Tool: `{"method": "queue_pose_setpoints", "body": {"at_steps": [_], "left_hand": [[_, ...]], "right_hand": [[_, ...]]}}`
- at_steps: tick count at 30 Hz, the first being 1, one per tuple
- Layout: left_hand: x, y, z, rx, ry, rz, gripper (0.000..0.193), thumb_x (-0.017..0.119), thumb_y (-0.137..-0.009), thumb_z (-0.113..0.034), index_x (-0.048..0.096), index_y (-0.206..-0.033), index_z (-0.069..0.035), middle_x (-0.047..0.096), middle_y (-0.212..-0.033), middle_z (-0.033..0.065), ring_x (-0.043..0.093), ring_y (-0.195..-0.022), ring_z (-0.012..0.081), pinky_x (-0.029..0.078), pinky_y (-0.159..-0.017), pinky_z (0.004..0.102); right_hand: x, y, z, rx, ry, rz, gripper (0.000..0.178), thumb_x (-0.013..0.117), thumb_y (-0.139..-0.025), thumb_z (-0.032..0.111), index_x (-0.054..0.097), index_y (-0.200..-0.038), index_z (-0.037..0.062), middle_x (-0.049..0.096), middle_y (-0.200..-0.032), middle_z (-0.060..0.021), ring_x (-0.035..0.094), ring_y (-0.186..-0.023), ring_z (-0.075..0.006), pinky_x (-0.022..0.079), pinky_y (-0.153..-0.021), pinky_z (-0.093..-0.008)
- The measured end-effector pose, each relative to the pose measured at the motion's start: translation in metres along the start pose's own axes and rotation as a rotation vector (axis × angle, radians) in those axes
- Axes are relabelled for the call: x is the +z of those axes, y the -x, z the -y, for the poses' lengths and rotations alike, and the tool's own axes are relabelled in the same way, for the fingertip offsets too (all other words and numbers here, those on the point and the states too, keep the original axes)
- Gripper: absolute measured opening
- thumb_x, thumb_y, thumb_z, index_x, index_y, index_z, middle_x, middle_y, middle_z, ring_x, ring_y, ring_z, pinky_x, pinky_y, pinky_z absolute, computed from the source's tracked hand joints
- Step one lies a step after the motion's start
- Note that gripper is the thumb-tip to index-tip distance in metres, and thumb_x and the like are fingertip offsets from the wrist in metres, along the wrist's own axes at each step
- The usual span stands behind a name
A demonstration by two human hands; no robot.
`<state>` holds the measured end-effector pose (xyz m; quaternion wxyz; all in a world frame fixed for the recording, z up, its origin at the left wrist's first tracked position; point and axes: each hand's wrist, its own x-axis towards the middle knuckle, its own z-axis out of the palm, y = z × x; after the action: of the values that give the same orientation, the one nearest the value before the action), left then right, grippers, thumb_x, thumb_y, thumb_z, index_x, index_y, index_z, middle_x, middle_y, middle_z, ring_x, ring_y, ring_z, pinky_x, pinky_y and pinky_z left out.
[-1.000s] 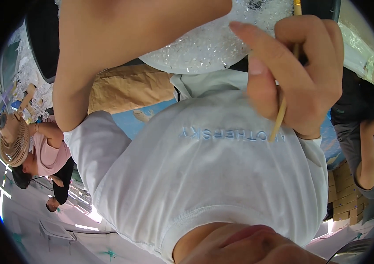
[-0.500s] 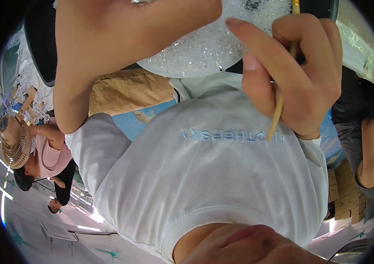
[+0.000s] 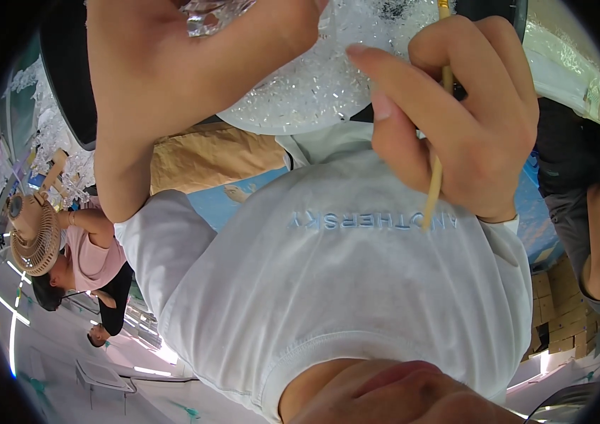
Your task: Applying adhesive to crystalline plastic components and attaching them to a light fixture base.
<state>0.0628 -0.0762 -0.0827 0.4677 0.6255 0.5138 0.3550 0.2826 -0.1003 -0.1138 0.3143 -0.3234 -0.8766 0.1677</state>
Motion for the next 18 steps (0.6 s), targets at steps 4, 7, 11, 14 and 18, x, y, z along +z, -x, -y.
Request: {"method": "queue_pose_setpoints", "body": {"at_steps": [4, 7, 11, 14, 18], "left_hand": [[-0.001, 0.004, 0.002, 0.009, -0.038, -0.012, 0.018, 0.076, -0.080, -0.011, 0.064, -0.084, 0.001, 0.066, -0.074, 0.0032, 0.055, -0.063, 0.0080, 0.042, -0.056, 0.0260], [-0.003, 0.006, 0.001, 0.021, -0.068, -0.017, 0.019, 0.076, -0.080, -0.012, 0.064, -0.086, 0.001, 0.067, -0.077, 0.0049, 0.057, -0.064, 0.0103, 0.044, -0.058, 0.0275], [-0.007, 0.010, 0.005, 0.040, -0.109, -0.014, 0.022, 0.077, -0.080, -0.014, 0.064, -0.089, 0.001, 0.068, -0.080, 0.0072, 0.061, -0.067, 0.0134, 0.047, -0.061, 0.0295], [-0.063, 0.032, 0.027, 0.203, -0.626, 0.034, 0.053, 0.085, -0.074, -0.007, 0.064, -0.120, 0.006, 0.074, -0.108, 0.0178, 0.073, -0.092, 0.0233, 0.058, -0.079, 0.0315], [-0.052, 0.032, 0.043, 0.487, -0.329, -0.115, 0.035, 0.088, -0.069, -0.003, 0.070, -0.095, 0.010, 0.075, -0.103, 0.0221, 0.074, -0.088, 0.0240, 0.060, -0.079, 0.0336]], "right_hand": [[0.004, 0.000, 0.002, 0.018, 0.006, -0.008, 0.035, 0.073, -0.059, 0.009, 0.079, -0.094, 0.0090, 0.051, -0.075, -0.0013, 0.043, -0.063, -0.0182, 0.034, -0.052, -0.0299], [0.000, -0.002, 0.001, 0.007, -0.044, 0.015, 0.035, 0.074, -0.059, 0.008, 0.080, -0.093, 0.0104, 0.049, -0.074, -0.0007, 0.041, -0.062, -0.0185, 0.033, -0.052, -0.0303], [-0.008, -0.006, 0.003, 0.041, 0.049, 0.029, 0.022, 0.073, -0.078, 0.015, 0.075, -0.097, 0.0045, 0.057, -0.080, -0.0058, 0.049, -0.065, -0.0187, 0.039, -0.054, -0.0282], [-0.014, -0.021, 0.012, 0.166, 0.017, 0.046, 0.022, 0.074, -0.058, 0.003, 0.074, -0.080, 0.0044, 0.047, -0.066, -0.0032, 0.037, -0.054, -0.0176, 0.028, -0.049, -0.0313], [-0.010, -0.019, 0.017, 0.265, -0.101, -0.032, 0.025, 0.078, -0.054, 0.001, 0.073, -0.079, 0.0041, 0.049, -0.067, -0.0025, 0.040, -0.055, -0.0184, 0.030, -0.049, -0.0311]]}}
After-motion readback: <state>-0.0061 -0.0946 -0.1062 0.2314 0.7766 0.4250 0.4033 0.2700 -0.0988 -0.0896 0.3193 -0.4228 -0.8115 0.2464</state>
